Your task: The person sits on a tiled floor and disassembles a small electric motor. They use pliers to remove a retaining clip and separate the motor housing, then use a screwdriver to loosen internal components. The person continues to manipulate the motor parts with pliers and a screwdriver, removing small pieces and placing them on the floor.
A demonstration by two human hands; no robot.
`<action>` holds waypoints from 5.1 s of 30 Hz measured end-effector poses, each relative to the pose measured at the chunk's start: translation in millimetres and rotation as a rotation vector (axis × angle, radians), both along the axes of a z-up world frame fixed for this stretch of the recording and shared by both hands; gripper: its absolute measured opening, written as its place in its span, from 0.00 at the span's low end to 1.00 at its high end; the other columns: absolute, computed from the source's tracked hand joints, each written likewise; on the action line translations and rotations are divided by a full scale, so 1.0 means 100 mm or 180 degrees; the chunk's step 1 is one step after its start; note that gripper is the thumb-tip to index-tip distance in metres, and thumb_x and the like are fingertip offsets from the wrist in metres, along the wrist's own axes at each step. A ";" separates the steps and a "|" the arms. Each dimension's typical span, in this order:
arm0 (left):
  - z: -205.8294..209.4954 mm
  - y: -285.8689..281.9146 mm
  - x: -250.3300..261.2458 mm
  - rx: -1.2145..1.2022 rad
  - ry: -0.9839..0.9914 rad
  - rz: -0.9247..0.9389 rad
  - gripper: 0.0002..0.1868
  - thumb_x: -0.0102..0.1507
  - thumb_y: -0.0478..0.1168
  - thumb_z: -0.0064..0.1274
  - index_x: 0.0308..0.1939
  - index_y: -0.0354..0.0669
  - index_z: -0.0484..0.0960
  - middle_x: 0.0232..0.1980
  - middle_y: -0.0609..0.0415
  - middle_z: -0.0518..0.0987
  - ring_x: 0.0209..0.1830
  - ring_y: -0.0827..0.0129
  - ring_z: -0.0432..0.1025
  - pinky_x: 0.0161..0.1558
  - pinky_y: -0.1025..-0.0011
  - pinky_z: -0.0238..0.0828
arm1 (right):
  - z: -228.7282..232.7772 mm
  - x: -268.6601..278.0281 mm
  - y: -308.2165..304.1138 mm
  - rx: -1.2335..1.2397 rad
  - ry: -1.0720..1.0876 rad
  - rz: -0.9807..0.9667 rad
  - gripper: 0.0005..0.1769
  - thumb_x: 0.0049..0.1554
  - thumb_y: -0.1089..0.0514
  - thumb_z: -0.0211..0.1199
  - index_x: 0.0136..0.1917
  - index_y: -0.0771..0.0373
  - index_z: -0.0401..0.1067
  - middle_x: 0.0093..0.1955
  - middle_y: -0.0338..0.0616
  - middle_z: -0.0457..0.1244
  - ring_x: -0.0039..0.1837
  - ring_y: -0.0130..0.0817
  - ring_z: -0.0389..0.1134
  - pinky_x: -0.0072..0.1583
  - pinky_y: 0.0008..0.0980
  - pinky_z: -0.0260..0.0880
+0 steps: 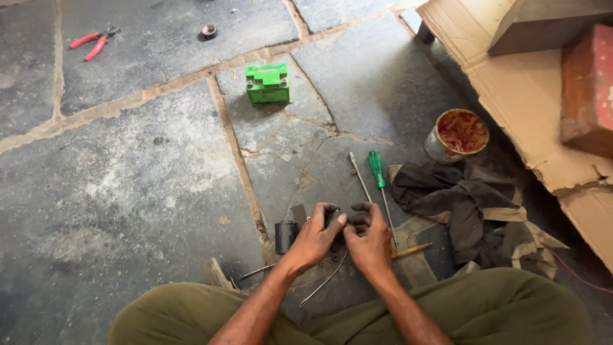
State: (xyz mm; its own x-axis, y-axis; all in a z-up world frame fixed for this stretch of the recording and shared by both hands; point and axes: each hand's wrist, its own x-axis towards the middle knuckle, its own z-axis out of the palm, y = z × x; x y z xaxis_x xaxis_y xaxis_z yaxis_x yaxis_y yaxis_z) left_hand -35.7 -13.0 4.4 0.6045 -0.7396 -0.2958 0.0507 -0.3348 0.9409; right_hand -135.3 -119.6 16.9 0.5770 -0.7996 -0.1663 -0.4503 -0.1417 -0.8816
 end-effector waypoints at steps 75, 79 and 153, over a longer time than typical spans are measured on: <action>0.15 0.79 0.08 0.3368 -0.2603 -0.2102 0.13 0.57 0.35 0.55 0.46 0.44 0.83 0.52 0.43 0.82 0.55 0.50 0.78 0.53 0.56 0.76 | -0.34 -0.38 -0.49 0.1802 -0.1438 -0.0522 0.10 0.57 0.69 0.59 0.53 0.69 0.67 0.41 0.45 0.66 0.36 0.35 0.70 0.37 0.37 0.74; 0.41 0.72 0.10 0.3275 -0.2449 -0.2203 0.14 0.56 0.37 0.57 0.47 0.43 0.82 0.51 0.42 0.82 0.54 0.50 0.77 0.53 0.56 0.75 | -0.28 -0.32 -0.45 0.1778 -0.1322 -0.0431 0.12 0.57 0.69 0.58 0.55 0.66 0.68 0.42 0.45 0.66 0.36 0.34 0.70 0.37 0.36 0.73; -0.51 0.18 0.02 0.0597 -0.1282 0.0393 0.13 0.70 0.37 0.44 0.57 0.38 0.64 0.42 0.37 0.83 0.44 0.40 0.79 0.45 0.48 0.72 | -0.75 -0.14 0.02 0.0727 -0.0691 0.0897 0.28 0.45 0.64 0.72 0.58 0.63 0.65 0.49 0.50 0.72 0.54 0.44 0.75 0.55 0.39 0.74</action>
